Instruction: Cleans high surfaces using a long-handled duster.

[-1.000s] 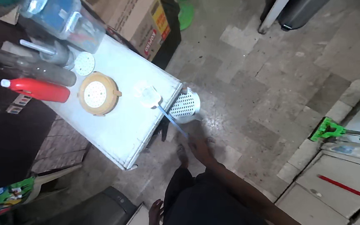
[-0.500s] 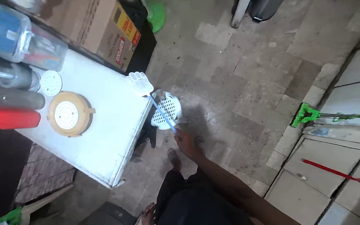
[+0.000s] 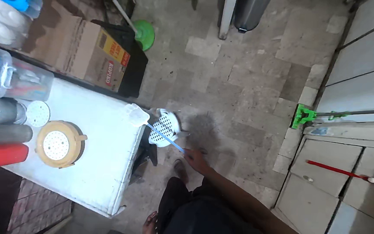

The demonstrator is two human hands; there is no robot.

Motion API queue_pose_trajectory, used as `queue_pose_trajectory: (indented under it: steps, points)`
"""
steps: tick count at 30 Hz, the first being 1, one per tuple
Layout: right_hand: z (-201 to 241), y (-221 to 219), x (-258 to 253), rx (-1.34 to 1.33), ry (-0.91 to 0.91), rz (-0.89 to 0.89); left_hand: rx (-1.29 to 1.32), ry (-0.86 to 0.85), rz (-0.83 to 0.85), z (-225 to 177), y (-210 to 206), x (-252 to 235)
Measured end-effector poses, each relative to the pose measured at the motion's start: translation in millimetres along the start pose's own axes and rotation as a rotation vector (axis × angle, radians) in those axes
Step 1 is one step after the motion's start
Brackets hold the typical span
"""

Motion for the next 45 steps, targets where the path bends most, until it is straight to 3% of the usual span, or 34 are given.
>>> queue_pose_trajectory:
  steps: [10, 17, 25, 28, 31, 35, 39, 45]
  points:
    - [-25, 21, 18, -0.032, -0.029, -0.083, -0.003, 0.035, 0.011, -49, 5, -24]
    - [-73, 55, 66, 0.138, -0.228, 0.009, -0.041, 0.0, 0.107, -64, -30, -39]
    - [-138, 101, 137, 0.133, -0.401, -0.205, -0.122, -0.027, 0.198, -98, -56, -63]
    - [-151, 118, 145, 0.139, -0.489, -0.301, -0.087, -0.02, 0.213, -116, -69, -79]
    - [-155, 140, 133, 0.216, -0.572, -0.281, -0.08, -0.012, 0.256, -137, -89, -89]
    - [-130, 175, 95, 0.287, -0.564, -0.227, -0.134, 0.007, 0.314, -179, -118, -100]
    - [-75, 211, 52, 0.366, -0.512, -0.2, -0.134, -0.011, 0.343, -234, -141, -119]
    - [20, 259, -30, 0.386, -0.181, -0.195, -0.106, -0.051, 0.368, -307, -162, -151]
Point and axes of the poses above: each hand's wrist, its own x-axis away from the middle knuckle, its own y-axis out of the back of the hand, z = x × y, the point moved 7 cm from there along -x, towards the middle knuckle, and after that the axes turned 6 degrees about -x, right-handed, at the moved point
